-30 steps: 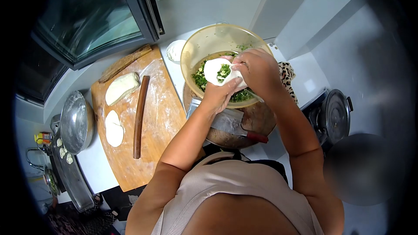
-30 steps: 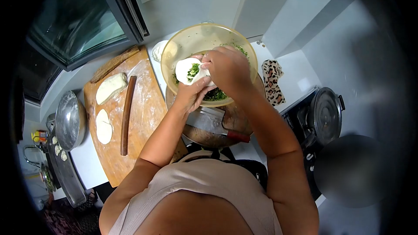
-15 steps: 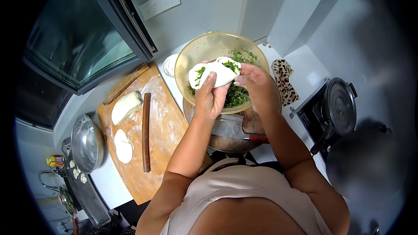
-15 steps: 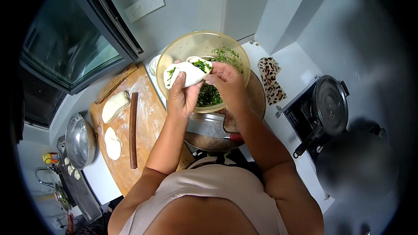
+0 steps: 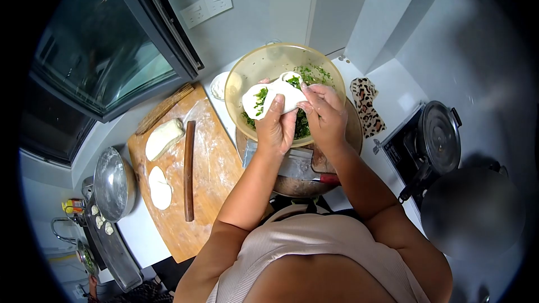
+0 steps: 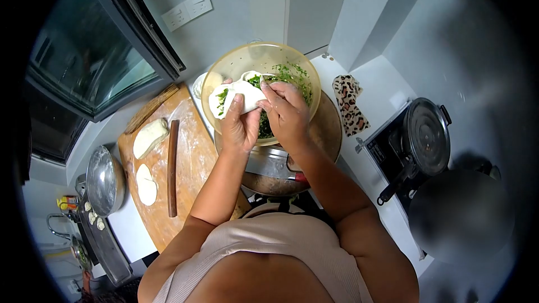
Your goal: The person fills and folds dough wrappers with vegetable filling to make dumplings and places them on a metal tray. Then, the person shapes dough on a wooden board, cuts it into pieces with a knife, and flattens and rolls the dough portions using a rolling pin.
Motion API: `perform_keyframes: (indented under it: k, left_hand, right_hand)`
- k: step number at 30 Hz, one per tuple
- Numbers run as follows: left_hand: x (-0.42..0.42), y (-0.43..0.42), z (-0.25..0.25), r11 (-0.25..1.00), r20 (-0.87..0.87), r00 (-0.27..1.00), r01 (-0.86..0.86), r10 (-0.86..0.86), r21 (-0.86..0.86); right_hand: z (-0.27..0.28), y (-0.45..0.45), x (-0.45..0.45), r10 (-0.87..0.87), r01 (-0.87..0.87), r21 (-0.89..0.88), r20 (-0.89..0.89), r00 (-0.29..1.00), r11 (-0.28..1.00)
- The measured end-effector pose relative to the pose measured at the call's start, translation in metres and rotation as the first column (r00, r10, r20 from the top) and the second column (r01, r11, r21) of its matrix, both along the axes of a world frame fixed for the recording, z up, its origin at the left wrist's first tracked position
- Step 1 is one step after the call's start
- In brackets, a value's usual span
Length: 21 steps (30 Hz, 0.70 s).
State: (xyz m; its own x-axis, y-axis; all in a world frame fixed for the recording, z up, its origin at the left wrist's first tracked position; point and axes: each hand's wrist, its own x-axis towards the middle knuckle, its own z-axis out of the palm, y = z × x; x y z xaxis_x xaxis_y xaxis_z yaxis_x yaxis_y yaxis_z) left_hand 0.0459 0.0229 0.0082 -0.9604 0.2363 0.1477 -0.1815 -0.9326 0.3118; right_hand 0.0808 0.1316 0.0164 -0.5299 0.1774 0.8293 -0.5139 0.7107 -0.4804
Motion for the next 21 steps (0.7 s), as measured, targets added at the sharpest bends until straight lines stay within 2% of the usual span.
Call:
perform_keyframes:
  k: [6,9,12,13,17,19,21]
  left_hand:
    - [0.001,-0.002,-0.003,1.000,-0.040,0.999,0.011,-0.012,-0.023]
    - [0.001,-0.003,-0.005,0.998,-0.067,0.997,0.021,-0.025,-0.058]
    - [0.001,-0.005,-0.006,0.994,-0.088,0.995,0.035,-0.044,-0.101]
    - [0.002,-0.005,-0.006,0.992,-0.095,0.994,0.036,-0.047,-0.117]
    - [0.002,-0.009,-0.006,0.982,-0.108,0.991,0.060,-0.080,-0.179]
    - [0.000,-0.010,-0.009,0.978,-0.139,0.986,0.059,-0.088,-0.201]
    - [0.000,-0.010,-0.010,0.974,-0.151,0.985,0.053,-0.087,-0.220]
  right_hand:
    - [0.005,0.004,0.002,0.089,-0.078,-0.105,0.106,0.990,0.991]
    - [0.006,0.011,-0.002,0.213,-0.130,-0.309,0.253,0.944,0.942]
    - [0.012,0.016,-0.001,0.528,-0.239,-0.713,0.212,0.822,0.659]
    - [0.016,0.020,-0.001,0.565,-0.177,-0.749,0.300,0.768,0.639]
    - [0.019,0.022,-0.004,0.599,-0.247,-0.785,0.189,0.778,0.568]
    - [0.020,0.019,-0.004,0.600,-0.224,-0.808,0.188,0.778,0.544]
    - [0.010,0.021,-0.008,0.525,-0.233,-0.746,0.179,0.832,0.624]
